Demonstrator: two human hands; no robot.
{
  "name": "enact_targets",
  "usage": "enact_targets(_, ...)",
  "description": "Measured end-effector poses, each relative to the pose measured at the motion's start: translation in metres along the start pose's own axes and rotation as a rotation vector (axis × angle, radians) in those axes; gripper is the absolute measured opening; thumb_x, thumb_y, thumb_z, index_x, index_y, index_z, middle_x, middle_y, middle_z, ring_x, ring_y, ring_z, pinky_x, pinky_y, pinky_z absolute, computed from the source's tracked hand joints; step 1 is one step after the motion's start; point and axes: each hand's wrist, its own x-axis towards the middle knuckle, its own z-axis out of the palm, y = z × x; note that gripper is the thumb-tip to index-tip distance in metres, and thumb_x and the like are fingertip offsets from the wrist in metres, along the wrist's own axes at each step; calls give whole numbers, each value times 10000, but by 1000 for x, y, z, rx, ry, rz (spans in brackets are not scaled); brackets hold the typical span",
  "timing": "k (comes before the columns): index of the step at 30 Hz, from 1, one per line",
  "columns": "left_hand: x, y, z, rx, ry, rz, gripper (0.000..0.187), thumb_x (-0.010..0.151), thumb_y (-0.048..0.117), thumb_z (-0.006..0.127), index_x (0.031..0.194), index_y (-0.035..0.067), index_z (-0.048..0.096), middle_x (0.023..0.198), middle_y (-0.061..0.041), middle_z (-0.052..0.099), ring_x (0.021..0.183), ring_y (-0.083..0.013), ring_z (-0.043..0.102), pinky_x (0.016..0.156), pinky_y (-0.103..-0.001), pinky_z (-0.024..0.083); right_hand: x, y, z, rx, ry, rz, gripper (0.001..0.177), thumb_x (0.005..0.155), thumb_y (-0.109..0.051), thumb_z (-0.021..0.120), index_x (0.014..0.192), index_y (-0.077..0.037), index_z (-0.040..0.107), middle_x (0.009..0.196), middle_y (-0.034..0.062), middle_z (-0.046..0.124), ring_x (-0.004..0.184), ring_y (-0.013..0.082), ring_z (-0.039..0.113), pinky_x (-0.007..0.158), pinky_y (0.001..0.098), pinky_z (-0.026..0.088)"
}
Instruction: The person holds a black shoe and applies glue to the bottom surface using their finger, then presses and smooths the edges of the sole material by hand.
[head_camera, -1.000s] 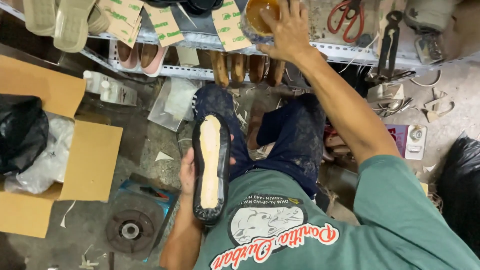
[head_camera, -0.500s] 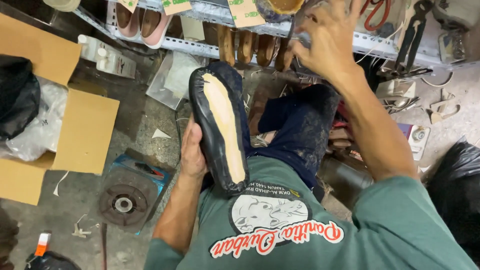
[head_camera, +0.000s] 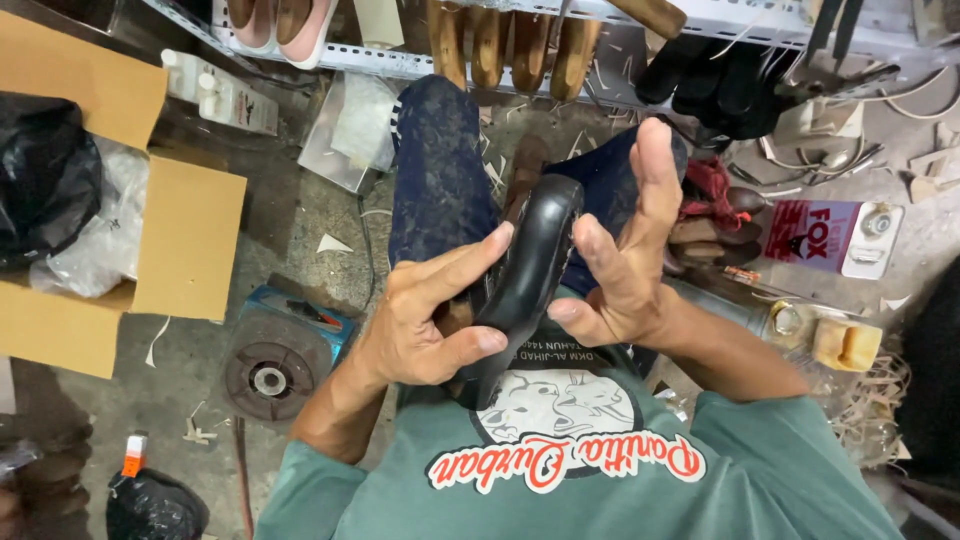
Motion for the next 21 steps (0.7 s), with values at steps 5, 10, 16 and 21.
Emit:
enact_targets(5, -6, 1, 9, -12, -4, 7, 672, 1011, 344, 668, 1536, 16, 405, 1458, -257, 613, 1179, -307, 764, 990, -298, 590, -6, -1, 3, 36, 4, 16, 611, 1083, -553, 476, 1600, -238, 391, 1717, 267, -76, 1661, 502, 3, 1430, 707, 78)
enact_targets(10, -7, 4, 12, -8, 18, 43, 657, 1046, 374, 638, 1547, 27, 392, 1401, -255, 649, 1060, -277, 774, 900, -294, 604, -10, 1, 0, -70, 24, -54, 566, 1074, -579, 478, 1548, -269, 460, 1699, 295, 7, 1627, 520, 122, 1380, 711, 153)
enact_targets(16, -13, 4, 13, 29, 15, 52, 663, 1013, 374, 666, 1519, 16, 431, 1431, -271, 626, 1110, -308, 782, 907, -299, 616, -1, 15, 16, -170, 347, -466, 359, 1073, -547, 458, 1293, -336, 648, 1611, 187, 343, 1461, 407, 346, 1215, 542, 331)
enact_targets(21, -13, 5, 12, 40, -6, 52, 670, 1012, 389, 666, 1513, 8, 437, 1483, -266, 585, 1270, -358, 738, 1020, -329, 611, 15, 10, -10, -158, 279, -387, 482, 1063, -525, 389, 1136, -222, 757, 1593, 288, 330, 1496, 428, 314, 1237, 572, 303)
